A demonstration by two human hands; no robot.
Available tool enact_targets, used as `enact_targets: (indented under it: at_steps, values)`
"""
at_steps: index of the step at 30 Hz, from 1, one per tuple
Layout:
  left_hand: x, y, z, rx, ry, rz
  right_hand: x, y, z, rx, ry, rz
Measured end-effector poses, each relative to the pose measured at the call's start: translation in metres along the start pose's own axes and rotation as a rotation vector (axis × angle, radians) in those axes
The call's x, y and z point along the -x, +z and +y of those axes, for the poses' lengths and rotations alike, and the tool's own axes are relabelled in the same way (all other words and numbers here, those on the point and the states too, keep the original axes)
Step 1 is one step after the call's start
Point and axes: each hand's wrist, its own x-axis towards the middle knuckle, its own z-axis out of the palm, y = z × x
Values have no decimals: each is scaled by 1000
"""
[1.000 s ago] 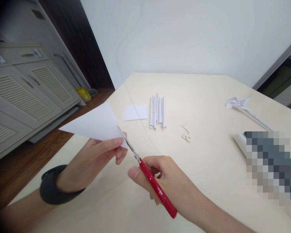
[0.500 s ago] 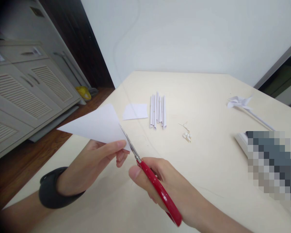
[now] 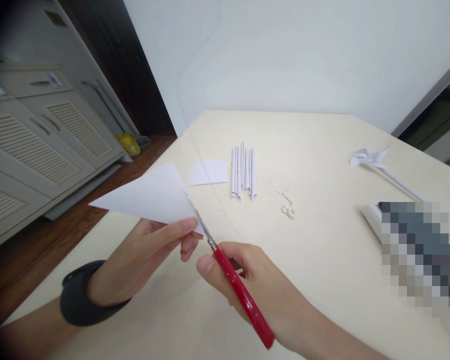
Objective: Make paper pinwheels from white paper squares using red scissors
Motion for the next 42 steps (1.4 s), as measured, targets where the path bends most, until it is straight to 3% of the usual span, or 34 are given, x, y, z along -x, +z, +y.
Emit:
enact_targets:
  at_steps: [11,34,42]
  values:
    - [0,-1,1,-33,-28,-26,3,1,7,-169,5,-34]
    - [0,2,3,37,-40,0,2,-1,0,-3,19,-7]
    - [0,2,1,17,-28,7,2,0,4,-39,36,3]
